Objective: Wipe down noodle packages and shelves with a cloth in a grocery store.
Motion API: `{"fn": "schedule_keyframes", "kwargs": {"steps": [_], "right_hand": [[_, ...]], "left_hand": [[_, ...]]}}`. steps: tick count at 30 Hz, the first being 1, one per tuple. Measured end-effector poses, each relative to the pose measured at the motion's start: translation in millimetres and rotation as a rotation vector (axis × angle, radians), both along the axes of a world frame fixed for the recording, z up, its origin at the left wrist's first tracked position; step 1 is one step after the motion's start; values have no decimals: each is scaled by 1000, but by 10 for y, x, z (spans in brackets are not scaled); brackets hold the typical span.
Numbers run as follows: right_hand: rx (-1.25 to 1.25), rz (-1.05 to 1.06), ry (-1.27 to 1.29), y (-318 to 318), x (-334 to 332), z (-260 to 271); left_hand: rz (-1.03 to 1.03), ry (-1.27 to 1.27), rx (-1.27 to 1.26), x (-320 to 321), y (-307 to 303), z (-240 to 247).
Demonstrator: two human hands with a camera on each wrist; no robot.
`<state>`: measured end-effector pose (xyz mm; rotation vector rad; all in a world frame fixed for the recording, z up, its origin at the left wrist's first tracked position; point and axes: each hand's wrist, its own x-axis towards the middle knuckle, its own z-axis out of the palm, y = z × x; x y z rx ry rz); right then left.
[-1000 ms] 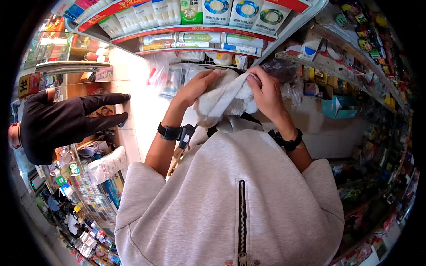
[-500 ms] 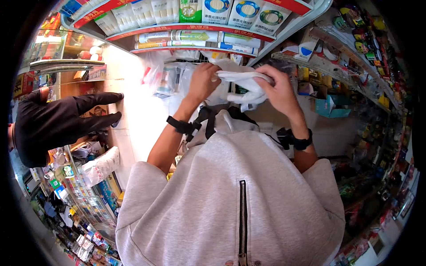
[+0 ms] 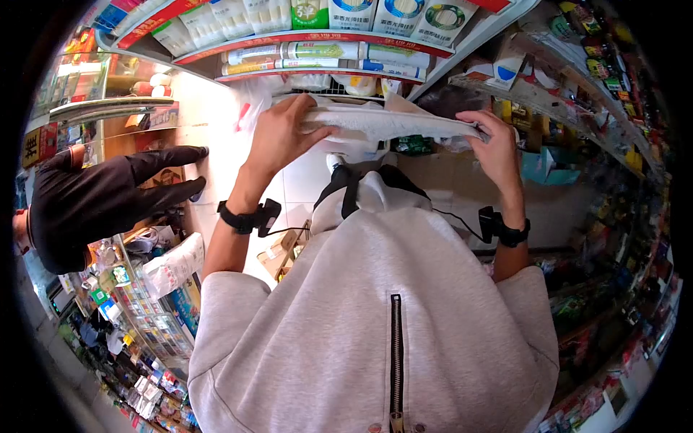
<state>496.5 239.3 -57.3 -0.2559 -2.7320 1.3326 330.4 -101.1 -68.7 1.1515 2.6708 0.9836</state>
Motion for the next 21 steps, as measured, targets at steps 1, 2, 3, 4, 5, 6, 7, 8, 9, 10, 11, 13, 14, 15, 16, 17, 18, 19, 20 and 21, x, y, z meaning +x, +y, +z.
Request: {"fn": "schedule_keyframes", "kwargs": {"steps": [1, 2, 3, 4, 5, 6, 7, 8, 9, 10, 11, 13, 14, 15, 16, 17, 18, 19, 20, 21], "right_hand": [[-7, 33, -11, 14, 2, -8], [-11, 34, -12, 11, 3, -25], [-15, 46, -1, 5, 11, -41], [-18, 57, 10, 0, 30, -57], [-20, 54, 9, -23, 30, -56], [-5, 46, 27, -58, 22, -46], [10, 35, 44, -85, 29, -44], [10, 26, 41, -112, 32, -37], [0, -11, 18, -133, 27, -33], [-9, -49, -3, -131, 26, -36], [-6, -58, -4, -144, 23, -35], [-52, -65, -56, -138, 25, -62], [-51, -69, -58, -110, 27, -81], [-104, 50, -17, -71, 28, -102], [-158, 170, 27, -22, 29, -135], [-159, 167, 26, 27, 31, -190], [-288, 201, -37, 74, 43, -259], [-418, 235, -101, 104, 80, -324], [-420, 231, -101, 85, 103, -355], [-477, 224, -86, 54, 113, -381]], "left_hand": [[-20, -70, -39, -11, -54, 29], [3, -95, -25, -20, -107, 31], [-21, -48, -29, -47, -164, 47], [11, -109, 15, -42, -218, 19], [42, -169, 61, -44, -254, 12], [39, -169, 58, -43, -281, 14], [86, -238, 98, -25, -293, 18], [130, -308, 140, -14, -304, 26], [107, -334, 208, -10, -314, 42], [116, -379, 219, 10, -318, 77], [126, -425, 230, 20, -330, 123], [96, -494, 283, -3, -367, 109], [77, -561, 335, -11, -391, 118], [36, -613, 426, -24, -413, 141], [68, -683, 479, -29, -423, 175], [99, -753, 531, -43, -436, 212], [96, -754, 528, -92, -511, 183], [105, -707, 408, -159, -625, 109], [113, -659, 288, -214, -709, 29], [109, -660, 284, -236, -745, -61]]}}
